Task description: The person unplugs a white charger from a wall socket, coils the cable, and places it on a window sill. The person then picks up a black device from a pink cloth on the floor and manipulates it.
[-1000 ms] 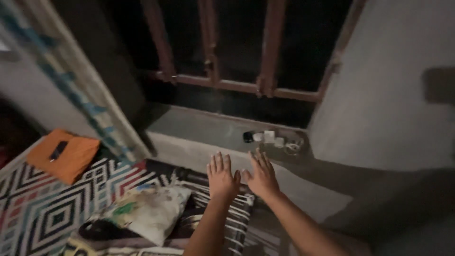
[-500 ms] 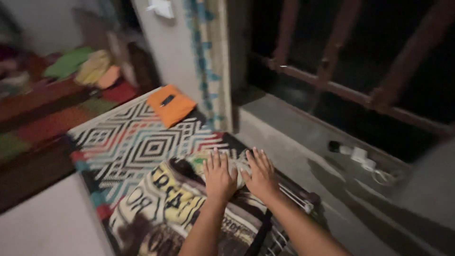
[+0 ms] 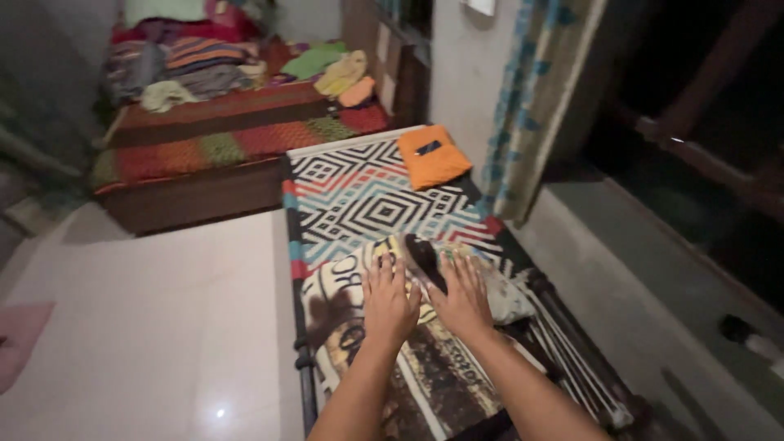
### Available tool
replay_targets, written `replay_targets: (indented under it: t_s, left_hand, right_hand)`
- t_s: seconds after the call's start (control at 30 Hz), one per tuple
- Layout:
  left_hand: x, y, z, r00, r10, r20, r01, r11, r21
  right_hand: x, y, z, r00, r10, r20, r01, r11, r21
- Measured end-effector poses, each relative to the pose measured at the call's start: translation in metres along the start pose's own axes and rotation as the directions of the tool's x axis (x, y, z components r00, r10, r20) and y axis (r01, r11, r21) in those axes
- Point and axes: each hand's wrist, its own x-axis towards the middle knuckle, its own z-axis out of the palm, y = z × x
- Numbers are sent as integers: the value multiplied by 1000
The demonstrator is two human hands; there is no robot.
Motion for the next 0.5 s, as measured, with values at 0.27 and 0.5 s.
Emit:
replay_targets:
  t_s: [0.27,0.5]
  left_hand:
    - [-23,-71,-50,993,-76,-88,81,996,45]
    - [-51,-156,-111,979,-189,-72,194,979,58]
  right_hand:
    - [12,-89,41,989,-109,104,105,993,46]
    - [1,-187,96,976,-194,96,187,980,74]
